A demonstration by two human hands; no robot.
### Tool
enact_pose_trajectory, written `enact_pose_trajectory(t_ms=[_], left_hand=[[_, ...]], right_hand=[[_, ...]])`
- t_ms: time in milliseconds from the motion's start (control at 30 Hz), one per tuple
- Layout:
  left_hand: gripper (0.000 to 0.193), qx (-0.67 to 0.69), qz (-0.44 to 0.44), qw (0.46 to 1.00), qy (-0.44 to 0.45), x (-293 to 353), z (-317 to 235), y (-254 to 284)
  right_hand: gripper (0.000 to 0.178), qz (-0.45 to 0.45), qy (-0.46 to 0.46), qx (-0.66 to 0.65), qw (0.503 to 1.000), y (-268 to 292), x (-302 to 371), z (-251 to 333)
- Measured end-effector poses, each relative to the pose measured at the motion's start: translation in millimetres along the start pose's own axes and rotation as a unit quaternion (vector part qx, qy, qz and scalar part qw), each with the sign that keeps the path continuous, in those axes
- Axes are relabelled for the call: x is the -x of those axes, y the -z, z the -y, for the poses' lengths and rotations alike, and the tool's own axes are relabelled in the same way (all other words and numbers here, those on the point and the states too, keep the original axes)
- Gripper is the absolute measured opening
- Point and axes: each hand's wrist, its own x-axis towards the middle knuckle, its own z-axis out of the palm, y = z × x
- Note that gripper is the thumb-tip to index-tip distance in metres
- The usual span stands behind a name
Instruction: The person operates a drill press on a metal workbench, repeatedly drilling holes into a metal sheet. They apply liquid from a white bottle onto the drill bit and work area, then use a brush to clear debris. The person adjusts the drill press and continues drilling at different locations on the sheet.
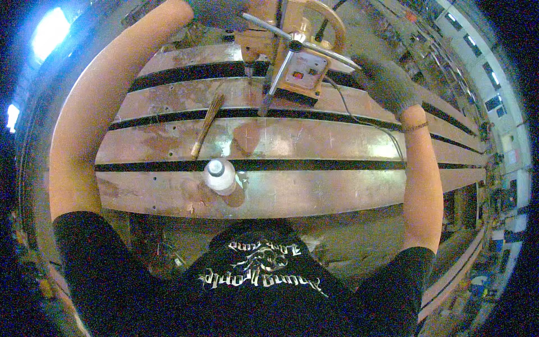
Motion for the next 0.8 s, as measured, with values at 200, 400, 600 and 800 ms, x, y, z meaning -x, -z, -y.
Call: enact_pose_trajectory(t_ms=[200, 400, 600, 800], left_hand=[[0.039, -0.032, -0.072, 0.997, 0.002, 32.8, 10.1, -5.1], [0.027, -0.015, -0.11, 0.993, 0.041, 36.8, 15.1, -14.4], [0.031, 0.004, -0.159, 0.987, 0.027, 39.8, 14.4, -17.7], [0.032, 0.05, -0.166, 0.984, 0.029, 46.4, 9.6, -14.7]], right_hand=[[0.042, 0.023, 0.044, -0.001, 0.999, 10.4, -15.2, 25.0], [0.042, 0.078, 0.045, 0.027, 0.996, 25.9, -29.9, 28.4], [0.04, 0.147, 0.022, 0.022, 0.989, 41.6, -37.1, 41.5], [0.043, 0.2, 0.013, 0.02, 0.979, 49.6, -44.1, 41.3]])
